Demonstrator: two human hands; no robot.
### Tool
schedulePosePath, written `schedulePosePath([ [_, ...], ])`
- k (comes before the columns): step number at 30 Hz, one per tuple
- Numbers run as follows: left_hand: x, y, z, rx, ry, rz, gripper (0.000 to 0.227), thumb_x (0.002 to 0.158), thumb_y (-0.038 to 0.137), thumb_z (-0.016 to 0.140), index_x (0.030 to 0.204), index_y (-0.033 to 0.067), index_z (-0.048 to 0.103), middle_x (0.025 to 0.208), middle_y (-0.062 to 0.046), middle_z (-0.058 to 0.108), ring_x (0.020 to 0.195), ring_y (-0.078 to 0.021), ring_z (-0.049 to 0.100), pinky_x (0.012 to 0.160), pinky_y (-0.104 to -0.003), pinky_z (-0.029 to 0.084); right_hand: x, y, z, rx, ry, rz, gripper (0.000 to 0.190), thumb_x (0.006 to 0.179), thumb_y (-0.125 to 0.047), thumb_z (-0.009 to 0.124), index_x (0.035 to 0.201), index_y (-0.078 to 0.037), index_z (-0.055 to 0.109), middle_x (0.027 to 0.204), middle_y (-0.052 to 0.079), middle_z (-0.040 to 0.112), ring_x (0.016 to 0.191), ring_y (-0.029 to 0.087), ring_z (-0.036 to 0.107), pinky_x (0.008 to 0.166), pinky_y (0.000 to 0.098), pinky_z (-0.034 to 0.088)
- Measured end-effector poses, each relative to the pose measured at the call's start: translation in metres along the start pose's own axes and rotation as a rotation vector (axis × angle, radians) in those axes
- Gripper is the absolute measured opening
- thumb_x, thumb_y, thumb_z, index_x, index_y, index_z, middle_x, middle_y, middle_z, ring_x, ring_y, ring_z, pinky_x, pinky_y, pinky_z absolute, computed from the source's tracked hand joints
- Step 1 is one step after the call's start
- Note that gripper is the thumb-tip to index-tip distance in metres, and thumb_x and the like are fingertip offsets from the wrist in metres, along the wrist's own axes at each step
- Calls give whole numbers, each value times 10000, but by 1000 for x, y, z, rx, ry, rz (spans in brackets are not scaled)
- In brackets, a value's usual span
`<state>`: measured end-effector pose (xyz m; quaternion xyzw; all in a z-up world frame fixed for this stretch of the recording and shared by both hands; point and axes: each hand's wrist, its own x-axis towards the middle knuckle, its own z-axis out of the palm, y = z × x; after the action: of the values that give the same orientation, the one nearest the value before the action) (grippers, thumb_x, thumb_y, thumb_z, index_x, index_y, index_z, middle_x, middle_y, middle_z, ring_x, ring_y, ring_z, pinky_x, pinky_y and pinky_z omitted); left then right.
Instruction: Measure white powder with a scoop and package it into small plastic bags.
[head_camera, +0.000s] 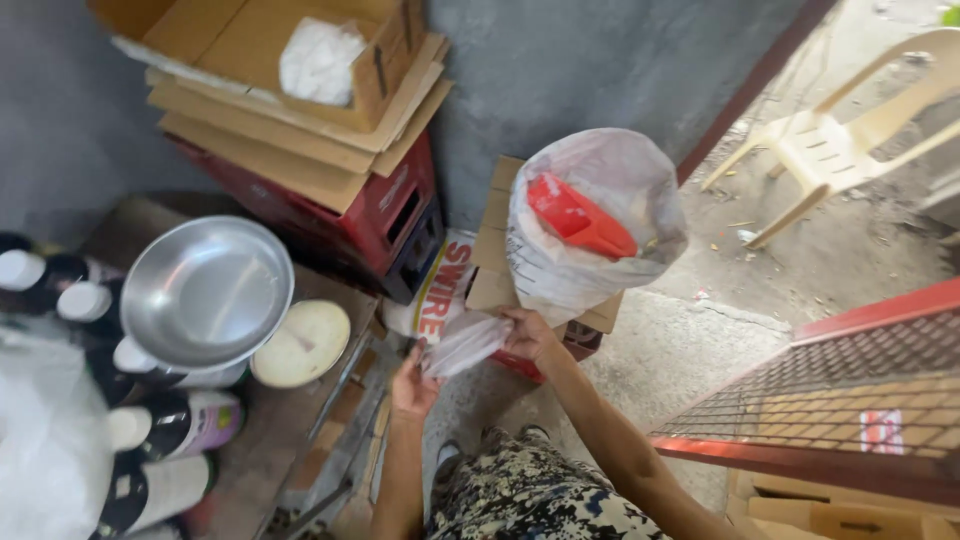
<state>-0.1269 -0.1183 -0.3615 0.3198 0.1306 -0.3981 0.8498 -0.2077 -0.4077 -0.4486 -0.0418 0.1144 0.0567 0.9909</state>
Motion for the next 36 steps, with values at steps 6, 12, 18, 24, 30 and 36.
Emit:
schedulePosePath([
  [6, 63, -15, -54, 1165, -28, 317, 289, 814, 75, 774, 1091, 86, 692, 938, -41, 729, 842, -154, 654, 771, -291, 532, -29, 23, 84, -1149, 134, -244, 375, 840, -19, 749, 1184, -79, 611, 1009, 58, 655, 916, 209, 650, 806, 388, 560],
  [12, 92, -21, -50, 650, 238, 290, 190, 955, 25, 621, 1127, 72, 689, 977, -40, 685, 804, -167, 582, 716, -353, 477, -12, 42, -5, -1044, 357, -210, 265, 944, -37, 683, 1204, 3, 660, 1015, 139, 659, 891, 269, 608, 762, 414, 519],
  [18, 66, -5, -36, 180, -6, -176, 349, 899, -1, 549, 1204, 151, 626, 1099, -16, 695, 958, -204, 687, 831, -480, 571, -26, 41, 40, -179, 253, -233, 219, 1028, -132, 547, 1173, 8, 633, 1147, 188, 701, 1064, 322, 698, 1002, 473, 582],
  [24, 101, 6, -54, -87, -258, -213, 442, 930, -2, 591, 1349, 138, 625, 1199, -88, 695, 992, -251, 661, 886, -441, 538, -71, 51, 159, -108, 427, -413, 194, 946, -128, 581, 1133, -101, 622, 1072, 77, 695, 995, 261, 697, 905, 448, 572],
  [30, 44, 62, 108, 461, -379, -96, 316, 916, 113, 624, 1226, 88, 678, 1109, -13, 721, 989, -161, 677, 840, -347, 545, -80, 15, 161, -1092, 308, -603, 263, 902, 75, 681, 1118, -72, 707, 983, 64, 623, 844, 185, 600, 720, 332, 505],
  [36, 104, 49, 127, 797, -173, 155, 123, 997, 168, 700, 1106, 120, 730, 808, 62, 548, 657, -45, 432, 513, -232, 332, -112, -26, 305, -1882, 494, -1041, 238, 844, 51, 642, 1037, -63, 721, 1071, 127, 632, 859, 214, 661, 672, 302, 533],
])
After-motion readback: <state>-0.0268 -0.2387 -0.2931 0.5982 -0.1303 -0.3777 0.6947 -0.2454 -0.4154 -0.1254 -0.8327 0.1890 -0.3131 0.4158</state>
